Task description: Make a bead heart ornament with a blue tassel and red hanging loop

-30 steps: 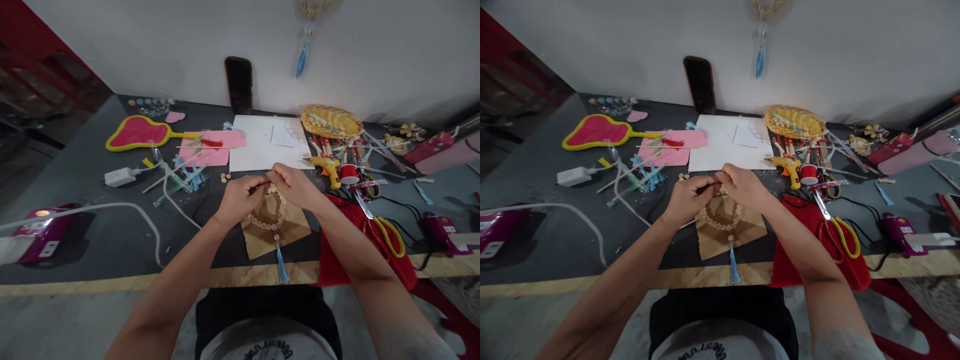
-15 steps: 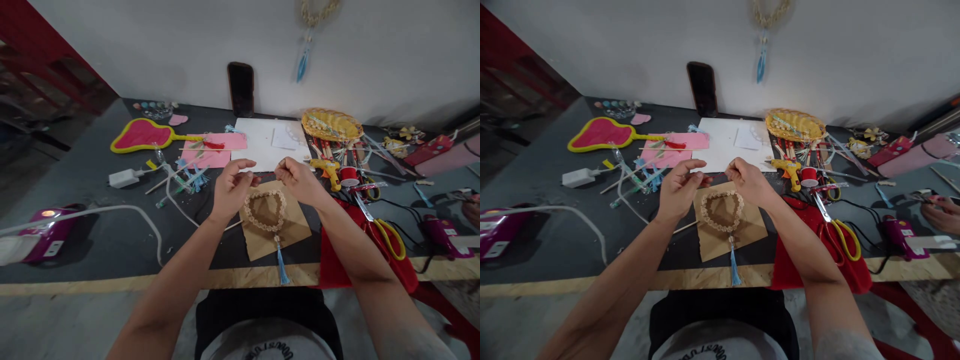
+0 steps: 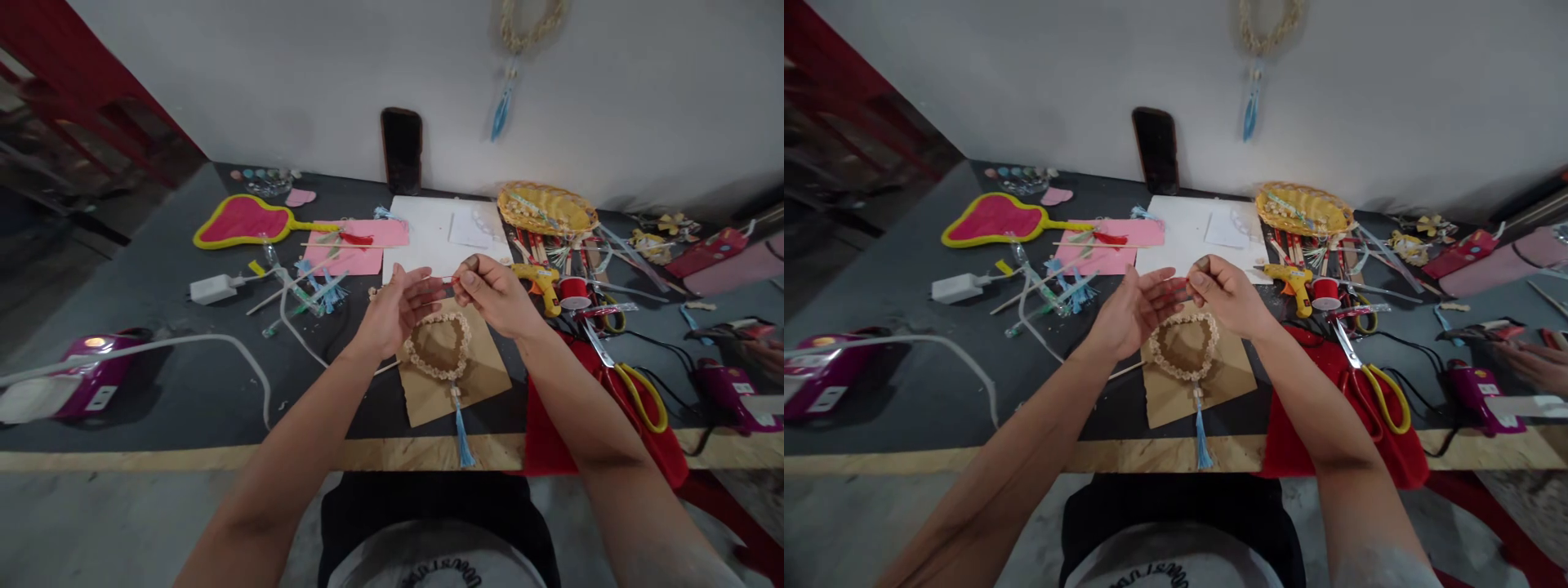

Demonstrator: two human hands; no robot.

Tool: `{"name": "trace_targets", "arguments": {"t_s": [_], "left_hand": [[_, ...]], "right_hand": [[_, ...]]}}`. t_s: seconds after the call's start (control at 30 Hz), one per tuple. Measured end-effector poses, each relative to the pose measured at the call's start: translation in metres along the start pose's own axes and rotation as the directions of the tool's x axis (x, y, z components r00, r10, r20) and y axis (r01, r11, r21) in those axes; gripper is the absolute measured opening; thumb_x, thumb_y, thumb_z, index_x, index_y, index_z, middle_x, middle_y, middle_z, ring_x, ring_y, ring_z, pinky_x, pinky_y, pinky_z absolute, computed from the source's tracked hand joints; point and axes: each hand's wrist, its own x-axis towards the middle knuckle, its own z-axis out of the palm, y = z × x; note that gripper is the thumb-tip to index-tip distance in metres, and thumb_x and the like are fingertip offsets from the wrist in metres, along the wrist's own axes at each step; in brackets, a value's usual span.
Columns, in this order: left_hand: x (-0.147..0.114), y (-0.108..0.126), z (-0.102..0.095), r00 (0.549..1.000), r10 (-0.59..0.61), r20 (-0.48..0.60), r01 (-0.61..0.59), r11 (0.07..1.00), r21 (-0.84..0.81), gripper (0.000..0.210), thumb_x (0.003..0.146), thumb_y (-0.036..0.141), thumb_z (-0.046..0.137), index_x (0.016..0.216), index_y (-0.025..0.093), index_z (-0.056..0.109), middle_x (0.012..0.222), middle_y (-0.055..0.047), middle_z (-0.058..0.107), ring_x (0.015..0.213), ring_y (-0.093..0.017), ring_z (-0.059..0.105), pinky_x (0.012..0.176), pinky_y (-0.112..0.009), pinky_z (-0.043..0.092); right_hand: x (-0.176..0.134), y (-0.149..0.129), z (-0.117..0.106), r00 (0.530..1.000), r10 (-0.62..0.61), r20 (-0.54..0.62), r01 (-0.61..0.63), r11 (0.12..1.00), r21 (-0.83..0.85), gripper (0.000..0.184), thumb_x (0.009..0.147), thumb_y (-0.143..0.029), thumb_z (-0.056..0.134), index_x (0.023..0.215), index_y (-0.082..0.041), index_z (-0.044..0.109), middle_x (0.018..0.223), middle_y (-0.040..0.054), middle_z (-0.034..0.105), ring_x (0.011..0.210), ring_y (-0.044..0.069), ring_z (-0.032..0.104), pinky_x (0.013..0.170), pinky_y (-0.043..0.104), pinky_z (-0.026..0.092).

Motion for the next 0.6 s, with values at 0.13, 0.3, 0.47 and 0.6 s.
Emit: {"name": "trace_targets", "arguments": {"t_s": [0.13, 0.3, 0.47, 0.6], "left_hand": [[-0.004, 0.006, 0.002, 0.992, -0.101, 0.072, 0.104, 0.994, -0.031, 0.06, 0.077, 0.069, 0.069, 0.101, 0.014, 0.068, 0.087, -0.01, 0.074, 0.073, -0.017, 0.07, 0.066, -0.028, 0.057], [-0.006, 0.009, 0.0, 0.995, 0.009, 0.098, -0.007, 1.0, -0.026, 0.04, 0.063, 0.039, 0.092, 0.083, 0.015, 0.066, 0.067, 0.002, 0.065, 0.052, -0.006, 0.058, 0.05, -0.017, 0.049], [-0.005, 0.01, -0.002, 0.994, 0.072, 0.081, -0.067, 0.996, -0.063, 0.038, 0.064, 0.035, 0.092, 0.078, 0.016, 0.063, 0.064, 0.004, 0.061, 0.052, -0.004, 0.054, 0.048, -0.014, 0.047], [-0.006, 0.012, -0.004, 0.991, 0.085, 0.101, -0.078, 0.994, -0.075, 0.038, 0.061, 0.033, 0.093, 0.078, 0.016, 0.064, 0.065, 0.003, 0.063, 0.054, -0.005, 0.057, 0.049, -0.013, 0.049]], "right_hand": [[0.0, 0.003, -0.001, 0.999, 0.03, 0.035, -0.032, 0.997, 0.072, 0.038, 0.088, -0.056, 0.066, 0.086, -0.021, 0.052, 0.072, -0.003, 0.052, 0.062, 0.01, 0.047, 0.062, 0.025, 0.04], [0.002, 0.001, -0.005, 0.999, 0.015, 0.033, -0.017, 0.999, 0.046, 0.037, 0.089, -0.054, 0.067, 0.085, -0.021, 0.052, 0.071, -0.0035, 0.051, 0.06, 0.009, 0.046, 0.061, 0.025, 0.04], [0.004, -0.002, -0.011, 0.999, 0.041, -0.019, -0.041, 0.999, 0.028, 0.04, 0.085, -0.057, 0.07, 0.082, -0.021, 0.051, 0.071, -0.0038, 0.051, 0.059, 0.009, 0.046, 0.059, 0.024, 0.04], [0.005, -0.003, -0.012, 0.999, 0.022, -0.047, -0.022, 1.0, 0.004, 0.04, 0.085, -0.056, 0.07, 0.081, -0.02, 0.053, 0.071, -0.0036, 0.053, 0.059, 0.008, 0.047, 0.057, 0.023, 0.038]]}}
